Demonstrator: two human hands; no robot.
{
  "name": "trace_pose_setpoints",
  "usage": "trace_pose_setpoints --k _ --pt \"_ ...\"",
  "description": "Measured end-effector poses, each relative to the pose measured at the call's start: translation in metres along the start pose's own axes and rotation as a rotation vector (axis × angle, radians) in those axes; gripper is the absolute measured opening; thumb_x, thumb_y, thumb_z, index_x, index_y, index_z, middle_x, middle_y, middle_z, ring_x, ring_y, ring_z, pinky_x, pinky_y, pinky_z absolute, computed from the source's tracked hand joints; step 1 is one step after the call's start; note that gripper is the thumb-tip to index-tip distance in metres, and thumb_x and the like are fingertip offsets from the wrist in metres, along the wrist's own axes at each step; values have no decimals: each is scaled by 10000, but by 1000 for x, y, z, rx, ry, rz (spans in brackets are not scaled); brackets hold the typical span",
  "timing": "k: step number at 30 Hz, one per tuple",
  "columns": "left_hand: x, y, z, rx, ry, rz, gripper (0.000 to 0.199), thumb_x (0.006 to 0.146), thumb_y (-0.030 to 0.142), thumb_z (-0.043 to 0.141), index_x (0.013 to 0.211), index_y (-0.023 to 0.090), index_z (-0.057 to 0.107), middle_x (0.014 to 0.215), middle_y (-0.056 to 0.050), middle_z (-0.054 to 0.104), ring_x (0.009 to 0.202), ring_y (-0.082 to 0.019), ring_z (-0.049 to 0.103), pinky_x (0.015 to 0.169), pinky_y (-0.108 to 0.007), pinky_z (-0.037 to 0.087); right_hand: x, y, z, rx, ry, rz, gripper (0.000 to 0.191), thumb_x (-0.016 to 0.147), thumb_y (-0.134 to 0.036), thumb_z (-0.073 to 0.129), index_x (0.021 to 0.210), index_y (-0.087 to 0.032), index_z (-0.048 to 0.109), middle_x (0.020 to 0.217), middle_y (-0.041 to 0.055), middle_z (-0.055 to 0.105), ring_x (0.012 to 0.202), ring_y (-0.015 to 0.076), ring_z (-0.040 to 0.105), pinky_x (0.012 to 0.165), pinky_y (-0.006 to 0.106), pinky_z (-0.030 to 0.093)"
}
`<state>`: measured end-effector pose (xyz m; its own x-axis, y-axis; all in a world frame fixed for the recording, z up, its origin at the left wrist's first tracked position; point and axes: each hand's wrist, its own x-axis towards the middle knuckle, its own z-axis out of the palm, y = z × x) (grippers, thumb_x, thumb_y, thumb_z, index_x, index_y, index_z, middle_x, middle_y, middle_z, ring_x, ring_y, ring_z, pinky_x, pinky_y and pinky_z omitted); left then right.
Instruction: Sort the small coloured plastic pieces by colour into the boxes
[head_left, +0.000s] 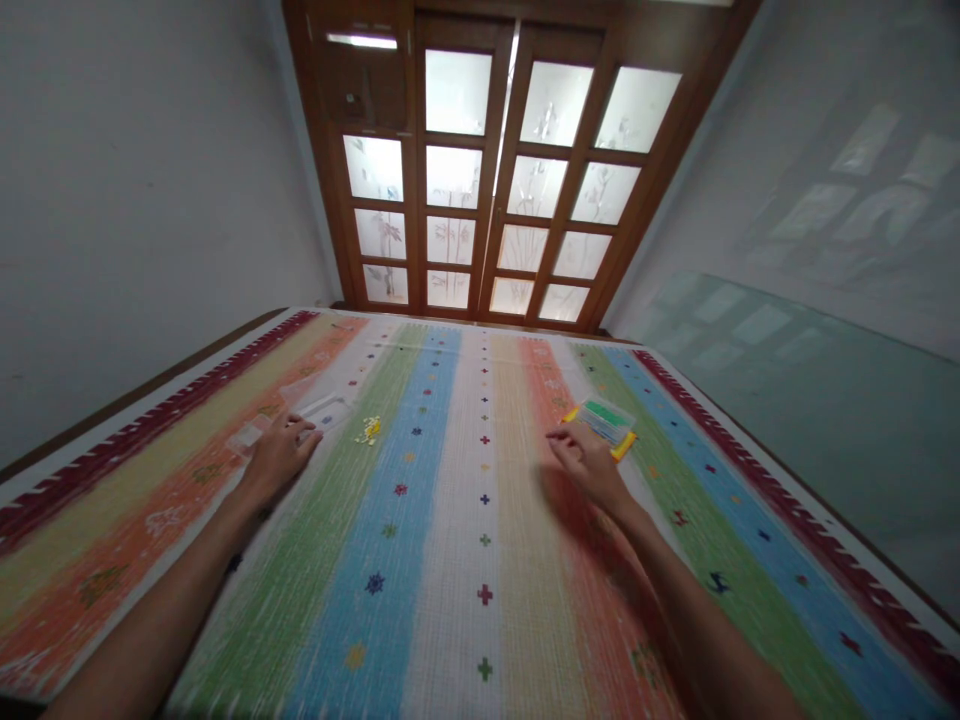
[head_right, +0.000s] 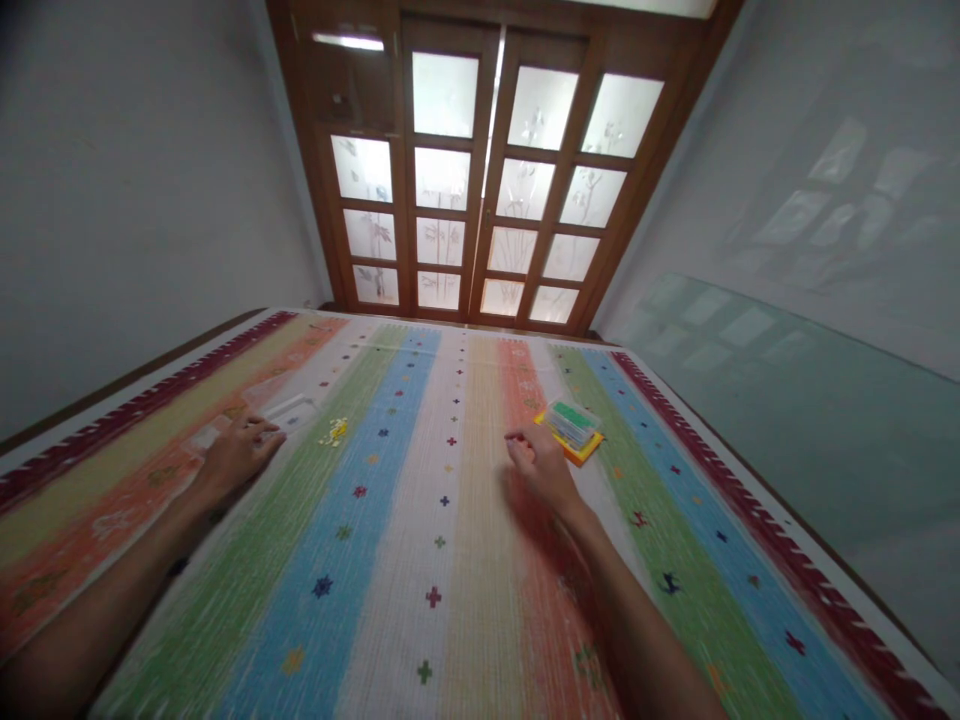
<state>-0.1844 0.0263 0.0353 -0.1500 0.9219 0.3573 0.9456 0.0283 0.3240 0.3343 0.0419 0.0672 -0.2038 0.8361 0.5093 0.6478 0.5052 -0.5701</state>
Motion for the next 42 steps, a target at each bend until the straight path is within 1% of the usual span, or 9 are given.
trace_pose_setpoints --k 4,7,10,16,22,26,31,36,42 --pt "-1 2 4 3 29 -9 430 842 460 437 862 140 723 1117 -147 646 695 -204 632 813 -388 547 18 41 -36 -358 101 -137 258 915 -394 520 942 -197 683 1022 143 700 996 307 607 927 471 458" --pt "-2 0 5 -6 51 -34 425 834 472 428 820 151 706 1102 -151 644 704 -217 629 819 -399 542 23 72 -56 -543 117 -89 358 894 -441 546 1088 -167 671 1141 186 677 1092 351 584 959 502 441" --pt "-6 -4 3 -11 42 -35 413 828 485 423 788 168 684 1034 -145 653 756 -247 642 831 -405 536 22 98 -68 -627 56 16 486 877 -500 567 1189 -134 640 1206 211 665 1121 369 586 964 508 447" --pt "-13 -9 -8 14 10 -52 382 817 476 413 785 193 667 966 -121 667 820 -268 648 813 -393 532 22 125 -69 -555 -29 162 619 819 -583 626 1261 -149 602 1278 202 651 1161 368 608 971 508 471" --pt "-17 -6 -13 -29 8 -58 326 823 446 434 808 218 666 960 -101 703 832 -273 650 864 -416 541 28 132 -59 -461 27 46 558 825 -607 615 1166 -167 634 1159 192 691 1031 372 647 885 538 491" --pt "-17 -4 -14 -50 2 -54 294 839 428 438 805 237 660 956 -97 720 913 -305 659 909 -456 536 32 121 -60 -492 59 20 566 861 -629 574 1121 -136 670 1089 234 690 970 385 651 812 518 474" --pt "-16 -3 -13 -56 -3 -68 283 848 410 434 801 234 651 956 -104 723 968 -316 663 933 -472 530 32 85 -52 -454 27 -49 505 894 -565 578 1179 -156 657 1181 219 686 1089 375 636 885 506 473" --pt "-12 -1 -10 -41 -12 -52 307 851 422 423 816 223 655 959 -116 719 974 -316 664 935 -474 529 14 31 -19 -273 -236 -189 419 894 -452 647 1220 -189 647 1204 160 700 1112 312 644 983 484 461" --pt "-14 8 -10 33 -7 -88 432 826 451 427 977 141 688 1079 -174 682 998 -346 638 962 -507 508 -15 -29 14 -180 -479 -274 483 880 -372 709 1307 -175 597 1305 171 655 1202 299 602 1025 486 447"
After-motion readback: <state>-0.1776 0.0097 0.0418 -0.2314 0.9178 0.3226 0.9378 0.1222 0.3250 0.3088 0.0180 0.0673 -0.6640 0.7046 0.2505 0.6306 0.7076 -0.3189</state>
